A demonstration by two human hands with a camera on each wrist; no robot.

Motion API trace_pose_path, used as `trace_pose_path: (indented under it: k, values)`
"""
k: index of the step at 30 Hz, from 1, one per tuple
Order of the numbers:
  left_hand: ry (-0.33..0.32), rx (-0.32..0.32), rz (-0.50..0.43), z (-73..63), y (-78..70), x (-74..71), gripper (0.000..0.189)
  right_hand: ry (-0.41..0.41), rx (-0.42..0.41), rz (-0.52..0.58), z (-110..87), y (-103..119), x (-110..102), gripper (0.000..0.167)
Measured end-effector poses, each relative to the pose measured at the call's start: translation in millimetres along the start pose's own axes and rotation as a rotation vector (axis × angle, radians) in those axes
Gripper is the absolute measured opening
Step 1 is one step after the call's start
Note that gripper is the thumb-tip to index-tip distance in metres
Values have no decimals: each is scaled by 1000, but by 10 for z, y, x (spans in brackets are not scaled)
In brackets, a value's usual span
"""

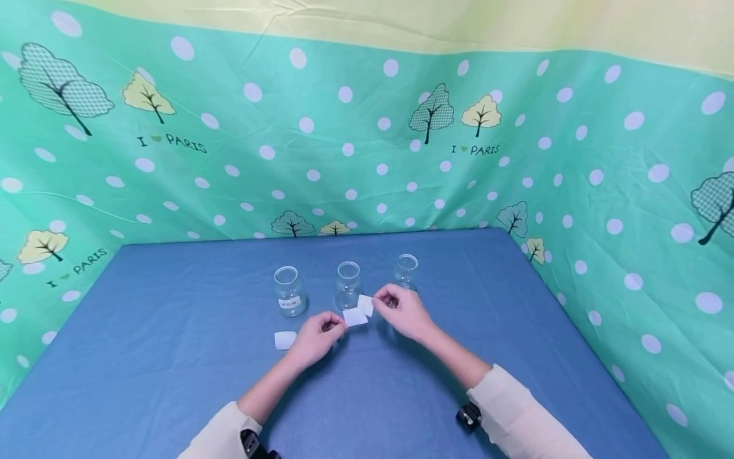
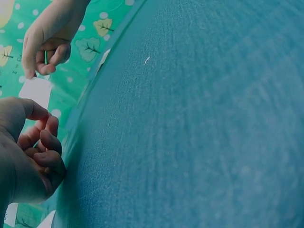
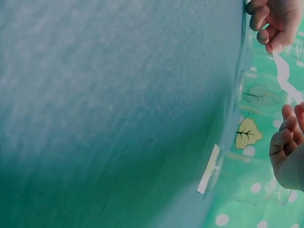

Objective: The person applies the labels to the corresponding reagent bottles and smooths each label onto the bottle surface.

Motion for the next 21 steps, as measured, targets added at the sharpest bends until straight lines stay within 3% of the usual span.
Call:
trace_pose_path:
  k: [8, 21]
  values:
    - [17, 8, 54, 12, -10, 26, 8, -30, 20, -26, 6, -45, -55, 6]
    - [62, -43, 126, 23, -22, 74, 9, -56, 34, -27, 1, -83, -84, 5]
Point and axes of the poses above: each hand's wrist, its own z-axis towards the middle knuckle, its own x-axis out of the palm, y = z × x, the point moved 6 cm from there along z, towards the middle knuckle, and after that the axes turned 3 degrees about -z, right-handed, at the moved point
